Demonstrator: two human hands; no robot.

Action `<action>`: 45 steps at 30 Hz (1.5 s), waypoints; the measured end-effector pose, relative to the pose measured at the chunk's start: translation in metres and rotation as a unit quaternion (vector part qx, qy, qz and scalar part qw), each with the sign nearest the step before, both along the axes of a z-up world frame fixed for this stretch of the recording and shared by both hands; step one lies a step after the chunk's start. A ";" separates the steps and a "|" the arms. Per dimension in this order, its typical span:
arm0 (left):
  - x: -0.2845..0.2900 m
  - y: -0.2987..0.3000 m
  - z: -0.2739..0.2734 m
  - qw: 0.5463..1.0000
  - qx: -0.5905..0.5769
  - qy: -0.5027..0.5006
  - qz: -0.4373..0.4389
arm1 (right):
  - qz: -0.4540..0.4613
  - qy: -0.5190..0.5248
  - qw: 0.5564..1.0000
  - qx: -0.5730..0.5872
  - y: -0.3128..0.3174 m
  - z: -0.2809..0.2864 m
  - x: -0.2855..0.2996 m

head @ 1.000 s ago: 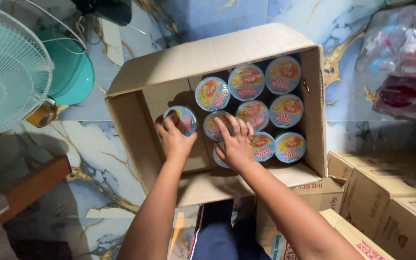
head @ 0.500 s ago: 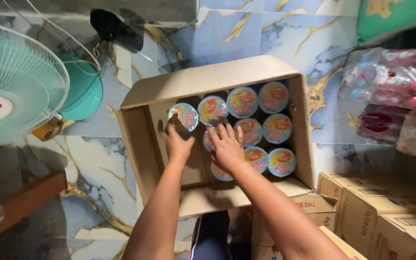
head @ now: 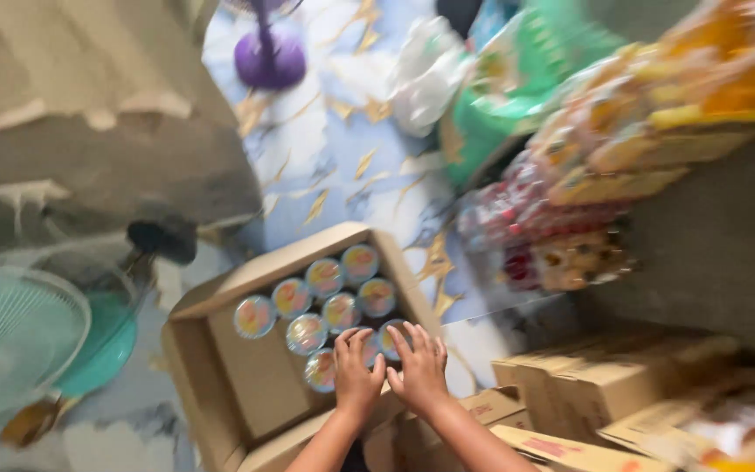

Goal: Transferring individual cups of noodles from a larger distribution box and neatly arranging them into a smaller cardboard box.

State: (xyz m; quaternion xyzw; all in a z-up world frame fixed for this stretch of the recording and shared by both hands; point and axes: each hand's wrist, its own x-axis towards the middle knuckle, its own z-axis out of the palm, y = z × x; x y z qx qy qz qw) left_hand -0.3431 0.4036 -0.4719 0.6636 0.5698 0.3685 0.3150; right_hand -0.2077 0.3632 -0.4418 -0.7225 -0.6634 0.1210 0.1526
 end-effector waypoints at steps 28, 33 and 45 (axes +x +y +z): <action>0.432 -0.521 0.439 0.624 0.278 -0.160 -0.713 | -0.507 -0.279 0.778 0.245 -0.693 0.414 0.329; 0.484 -0.614 0.407 0.599 0.248 -0.013 -0.762 | -0.653 -0.275 0.689 0.153 -0.802 0.370 0.362; 0.540 -0.706 0.387 0.595 0.195 0.141 -0.766 | -0.744 -0.138 0.653 -0.042 -0.860 0.349 0.373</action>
